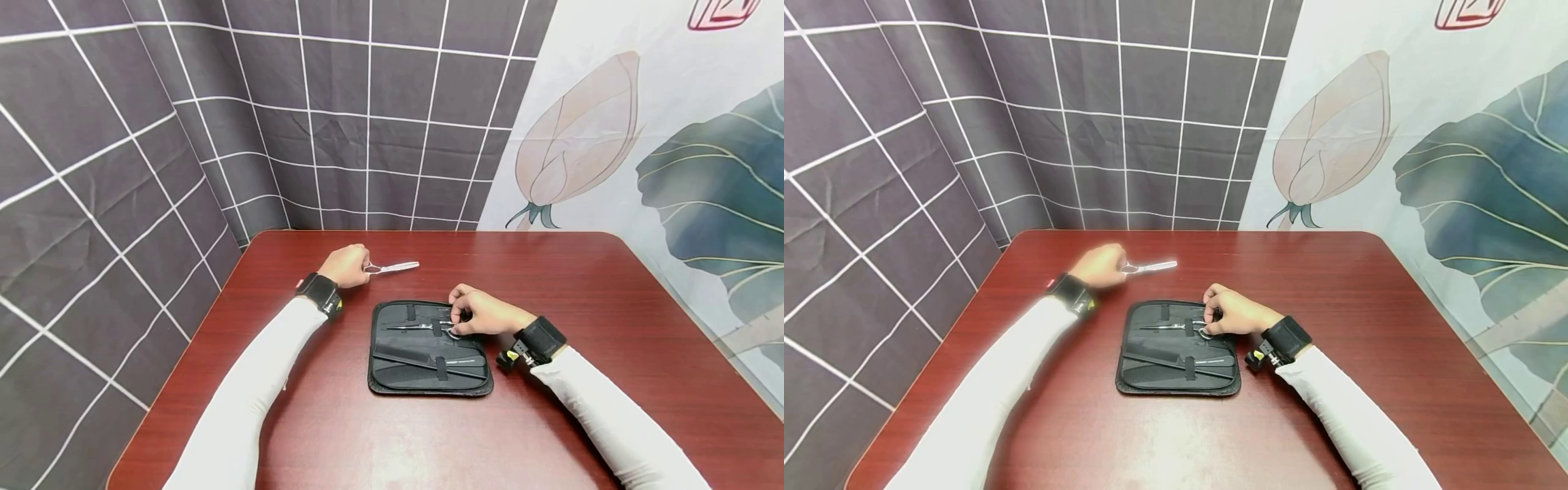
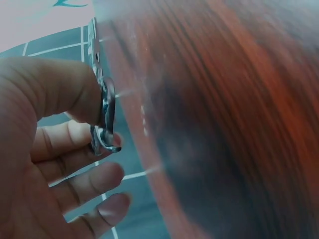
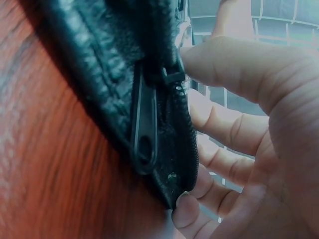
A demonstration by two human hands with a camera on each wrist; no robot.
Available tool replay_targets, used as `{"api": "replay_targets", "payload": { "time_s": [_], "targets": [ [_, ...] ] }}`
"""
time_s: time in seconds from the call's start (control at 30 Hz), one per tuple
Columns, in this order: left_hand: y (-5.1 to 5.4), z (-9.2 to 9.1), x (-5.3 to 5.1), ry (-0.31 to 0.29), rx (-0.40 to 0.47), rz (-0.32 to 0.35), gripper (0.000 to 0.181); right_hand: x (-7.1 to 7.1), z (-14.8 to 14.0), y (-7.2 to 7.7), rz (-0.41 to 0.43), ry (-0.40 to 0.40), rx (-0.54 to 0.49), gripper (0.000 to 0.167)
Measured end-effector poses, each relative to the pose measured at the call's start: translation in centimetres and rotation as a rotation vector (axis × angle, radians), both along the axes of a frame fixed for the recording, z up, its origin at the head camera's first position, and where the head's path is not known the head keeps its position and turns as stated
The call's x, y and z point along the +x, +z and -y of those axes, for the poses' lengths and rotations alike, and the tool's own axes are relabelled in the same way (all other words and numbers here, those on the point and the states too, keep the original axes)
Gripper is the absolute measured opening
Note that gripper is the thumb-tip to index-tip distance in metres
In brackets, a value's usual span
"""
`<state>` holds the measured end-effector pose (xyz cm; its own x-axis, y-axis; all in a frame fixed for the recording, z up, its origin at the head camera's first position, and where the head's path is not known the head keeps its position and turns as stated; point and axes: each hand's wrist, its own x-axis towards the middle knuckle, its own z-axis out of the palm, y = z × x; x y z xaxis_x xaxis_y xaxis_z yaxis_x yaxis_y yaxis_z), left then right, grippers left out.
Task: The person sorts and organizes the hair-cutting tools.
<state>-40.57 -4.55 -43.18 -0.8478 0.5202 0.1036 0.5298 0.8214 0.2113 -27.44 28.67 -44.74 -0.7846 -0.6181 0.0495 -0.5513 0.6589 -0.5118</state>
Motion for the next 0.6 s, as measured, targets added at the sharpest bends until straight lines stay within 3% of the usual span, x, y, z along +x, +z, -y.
{"api": "replay_targets", "payload": {
  "time_s": [0.6],
  "targets": [
    [1.0, 3.8, 3.2, -0.082, -0.019, 0.079, 0.014, -0.2, -0.2, -0.3, 0.010, -0.005, -0.016, 0.017]
  ]
}}
